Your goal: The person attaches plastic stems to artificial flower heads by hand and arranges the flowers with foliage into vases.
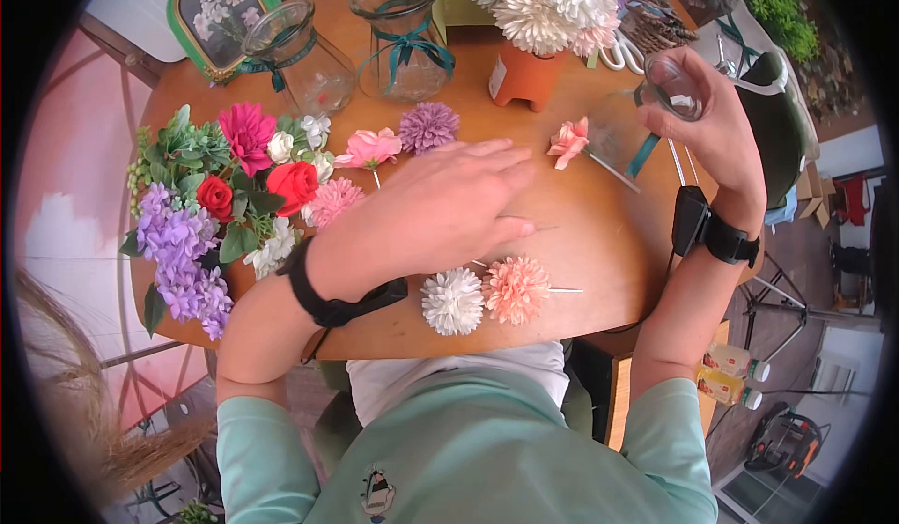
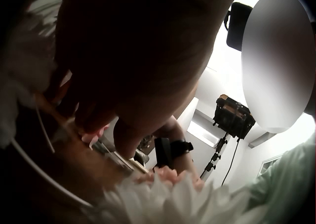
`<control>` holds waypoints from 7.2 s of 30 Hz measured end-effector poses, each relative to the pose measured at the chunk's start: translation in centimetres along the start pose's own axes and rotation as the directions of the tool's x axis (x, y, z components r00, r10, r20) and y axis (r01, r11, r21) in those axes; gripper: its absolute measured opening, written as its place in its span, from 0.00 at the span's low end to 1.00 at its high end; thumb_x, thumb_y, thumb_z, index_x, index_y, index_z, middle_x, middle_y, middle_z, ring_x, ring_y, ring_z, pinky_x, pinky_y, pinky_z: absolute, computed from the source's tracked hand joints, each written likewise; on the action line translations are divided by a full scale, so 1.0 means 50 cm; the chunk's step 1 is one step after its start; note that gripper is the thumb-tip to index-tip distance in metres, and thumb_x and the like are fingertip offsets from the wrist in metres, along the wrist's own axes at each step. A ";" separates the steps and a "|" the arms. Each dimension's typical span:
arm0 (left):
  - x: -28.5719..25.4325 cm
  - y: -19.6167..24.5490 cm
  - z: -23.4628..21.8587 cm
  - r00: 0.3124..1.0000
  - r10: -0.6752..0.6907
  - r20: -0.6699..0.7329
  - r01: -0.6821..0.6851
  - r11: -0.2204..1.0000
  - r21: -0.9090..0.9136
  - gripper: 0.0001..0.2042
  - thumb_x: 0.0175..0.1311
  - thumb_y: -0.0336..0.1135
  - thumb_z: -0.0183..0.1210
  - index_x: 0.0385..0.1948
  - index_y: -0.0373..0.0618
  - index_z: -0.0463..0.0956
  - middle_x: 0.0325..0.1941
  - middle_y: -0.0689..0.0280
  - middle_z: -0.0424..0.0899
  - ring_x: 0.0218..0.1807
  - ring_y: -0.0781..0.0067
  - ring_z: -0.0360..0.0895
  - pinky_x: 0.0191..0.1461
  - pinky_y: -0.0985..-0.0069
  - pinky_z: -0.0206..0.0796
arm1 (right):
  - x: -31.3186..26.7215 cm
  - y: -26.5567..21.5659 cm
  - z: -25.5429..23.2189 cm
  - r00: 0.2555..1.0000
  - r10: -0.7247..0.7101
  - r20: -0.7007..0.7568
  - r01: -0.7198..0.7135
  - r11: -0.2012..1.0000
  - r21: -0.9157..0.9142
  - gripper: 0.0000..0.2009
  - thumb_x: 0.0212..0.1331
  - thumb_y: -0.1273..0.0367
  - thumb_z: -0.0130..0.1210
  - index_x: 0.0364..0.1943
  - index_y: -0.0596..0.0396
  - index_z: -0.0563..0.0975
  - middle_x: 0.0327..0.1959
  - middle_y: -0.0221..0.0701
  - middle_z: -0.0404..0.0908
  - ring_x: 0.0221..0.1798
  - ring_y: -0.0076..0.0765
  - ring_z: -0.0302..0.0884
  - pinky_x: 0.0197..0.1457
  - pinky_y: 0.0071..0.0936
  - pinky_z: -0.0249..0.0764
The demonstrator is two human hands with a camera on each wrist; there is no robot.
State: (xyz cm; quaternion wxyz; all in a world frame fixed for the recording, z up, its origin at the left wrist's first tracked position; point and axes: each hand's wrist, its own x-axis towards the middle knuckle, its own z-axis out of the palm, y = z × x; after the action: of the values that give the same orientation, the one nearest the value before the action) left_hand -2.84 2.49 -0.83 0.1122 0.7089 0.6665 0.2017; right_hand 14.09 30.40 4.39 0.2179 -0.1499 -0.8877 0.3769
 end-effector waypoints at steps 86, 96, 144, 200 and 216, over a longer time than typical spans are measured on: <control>-0.025 0.026 -0.202 0.638 0.580 -0.507 -0.065 0.697 0.715 0.22 0.48 0.16 0.68 0.50 0.36 0.84 0.52 0.58 0.87 0.44 0.61 0.84 0.47 0.73 0.75 | -0.017 -0.109 0.215 0.942 -0.261 -0.213 0.327 0.565 0.757 0.20 0.57 0.83 0.65 0.54 0.63 0.74 0.52 0.35 0.83 0.56 0.30 0.84 0.62 0.30 0.80; -0.030 0.018 -0.176 0.793 0.479 -0.376 -0.317 0.852 0.417 0.19 0.48 0.22 0.64 0.46 0.42 0.85 0.51 0.59 0.88 0.37 0.61 0.81 0.38 0.72 0.71 | -0.013 -0.111 0.212 0.957 -0.263 -0.123 0.278 0.705 0.652 0.38 0.57 0.70 0.63 0.74 0.62 0.63 0.59 0.39 0.80 0.64 0.36 0.80 0.68 0.34 0.76; -0.146 0.132 -0.279 0.785 -0.246 -0.569 0.417 0.889 0.191 0.04 0.69 0.11 0.58 0.42 0.21 0.78 0.50 0.43 0.88 0.43 0.55 0.88 0.48 0.68 0.82 | -0.027 -0.141 0.236 0.964 -0.246 -0.101 0.243 0.661 0.710 0.21 0.69 0.65 0.68 0.62 0.57 0.81 0.51 0.27 0.84 0.52 0.20 0.80 0.57 0.24 0.78; -0.021 0.027 -0.169 0.778 -0.365 -0.511 0.089 0.870 -0.485 0.10 0.65 0.28 0.71 0.42 0.37 0.81 0.34 0.71 0.87 0.32 0.89 0.79 0.33 0.87 0.69 | -0.019 -0.140 0.222 0.958 -0.281 -0.059 0.243 0.683 0.689 0.42 0.51 0.67 0.72 0.74 0.61 0.67 0.65 0.43 0.77 0.66 0.36 0.77 0.73 0.34 0.71; -0.050 0.148 -0.067 0.961 0.272 0.055 -0.274 0.961 0.038 0.09 0.58 0.33 0.64 0.37 0.42 0.78 0.34 0.65 0.78 0.36 0.66 0.81 0.34 0.71 0.72 | -0.023 -0.139 0.216 0.970 -0.233 0.067 0.130 0.732 0.669 0.39 0.53 0.65 0.69 0.71 0.64 0.70 0.62 0.41 0.80 0.66 0.35 0.78 0.73 0.32 0.70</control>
State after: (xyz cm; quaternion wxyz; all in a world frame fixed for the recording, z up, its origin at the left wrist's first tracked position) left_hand 2.29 -1.00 4.98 0.0837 0.8011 0.5638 0.1824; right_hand 9.01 18.71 2.50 0.2266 0.0523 -0.7211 0.6526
